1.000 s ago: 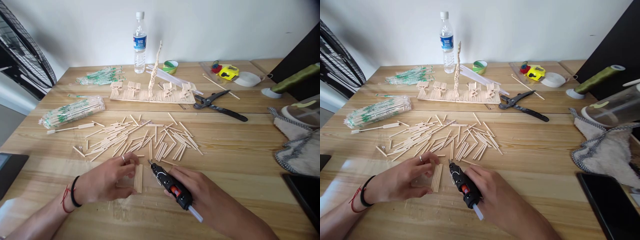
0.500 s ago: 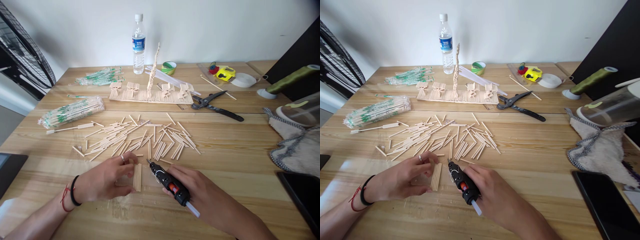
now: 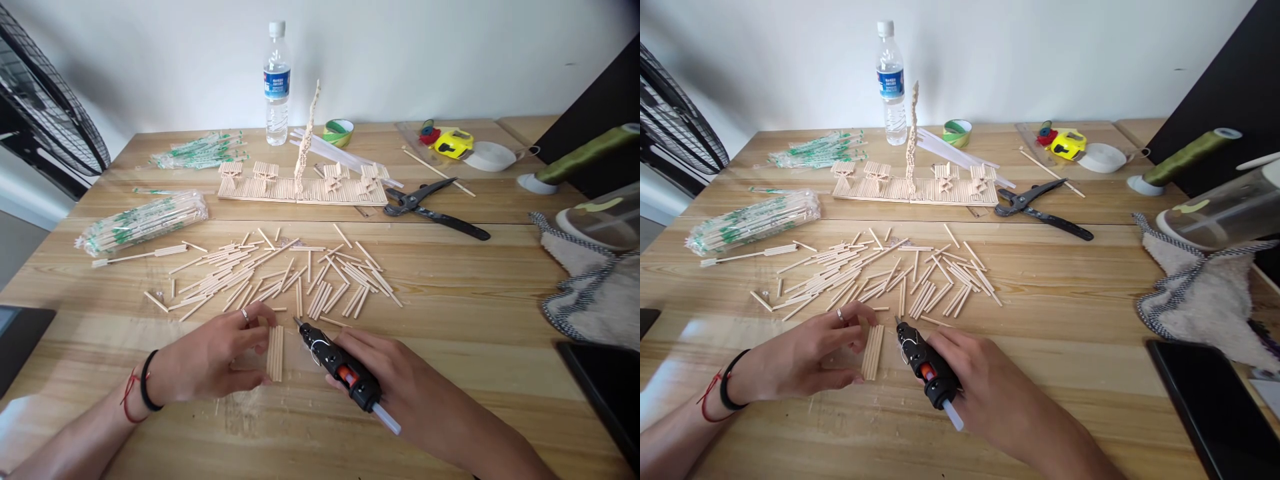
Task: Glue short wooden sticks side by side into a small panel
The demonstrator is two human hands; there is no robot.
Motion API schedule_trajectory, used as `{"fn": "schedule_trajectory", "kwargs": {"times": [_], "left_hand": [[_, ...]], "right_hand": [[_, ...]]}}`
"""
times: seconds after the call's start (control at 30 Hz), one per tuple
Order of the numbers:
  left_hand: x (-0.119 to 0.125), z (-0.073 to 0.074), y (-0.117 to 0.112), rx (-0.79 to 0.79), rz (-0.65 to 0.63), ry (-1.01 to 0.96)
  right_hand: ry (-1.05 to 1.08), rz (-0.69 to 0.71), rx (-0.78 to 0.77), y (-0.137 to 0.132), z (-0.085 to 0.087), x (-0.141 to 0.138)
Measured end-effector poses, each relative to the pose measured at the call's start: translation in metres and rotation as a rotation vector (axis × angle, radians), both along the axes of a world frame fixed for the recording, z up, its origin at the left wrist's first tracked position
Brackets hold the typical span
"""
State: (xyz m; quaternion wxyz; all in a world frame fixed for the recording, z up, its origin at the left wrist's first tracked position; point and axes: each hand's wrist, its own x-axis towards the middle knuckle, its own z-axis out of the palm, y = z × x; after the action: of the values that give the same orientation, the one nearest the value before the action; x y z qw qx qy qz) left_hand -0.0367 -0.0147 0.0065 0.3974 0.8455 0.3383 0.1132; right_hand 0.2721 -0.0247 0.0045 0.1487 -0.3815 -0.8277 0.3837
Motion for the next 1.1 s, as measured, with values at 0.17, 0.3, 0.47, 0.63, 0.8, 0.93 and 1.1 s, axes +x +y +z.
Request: {"fn": "schedule_trajectory", "kwargs": {"times": [0.17,0.3,0.47,0.63,0.8,0.93,1.1], "left_hand": [[0.0002,0.0008,0.0003,0.005,-0.003,0.001],[0.0008,0.0004,0.0008,0.010,-0.004,-0.011],[0.0001,0.0000,0.0003,-0.006,-0.010,-0.017],[-0.0008,0.0008,-0.0002,-0.007,-0.007,0.001],[-0.0006,-0.0003,0.0005,-0.010,-0.005,0.011],[-0.0007,-0.0013,0.0007,-0.009,-0.007,-0.001],[-0.0005,0.0002,0.0009,0.013,-0.009,-0.011]], "right_hand": [[0.011,-0.014,0.030,-0.0005,0.0019,-0.0012],[0.004,-0.009,0.002,-0.0001,0.0022,-0.0014],[-0.007,-0.006,0.008,-0.0005,0.0003,-0.0003],[-0.031,0.001,0.017,-0.0019,-0.0034,0.0010],[-0.038,0.000,0.049,-0.0045,-0.0056,0.0014],[-0.060,0.022,0.025,-0.0047,-0.0065,0.0014],[-0.065,0.029,0.014,-0.0039,-0.0065,0.0022]]}}
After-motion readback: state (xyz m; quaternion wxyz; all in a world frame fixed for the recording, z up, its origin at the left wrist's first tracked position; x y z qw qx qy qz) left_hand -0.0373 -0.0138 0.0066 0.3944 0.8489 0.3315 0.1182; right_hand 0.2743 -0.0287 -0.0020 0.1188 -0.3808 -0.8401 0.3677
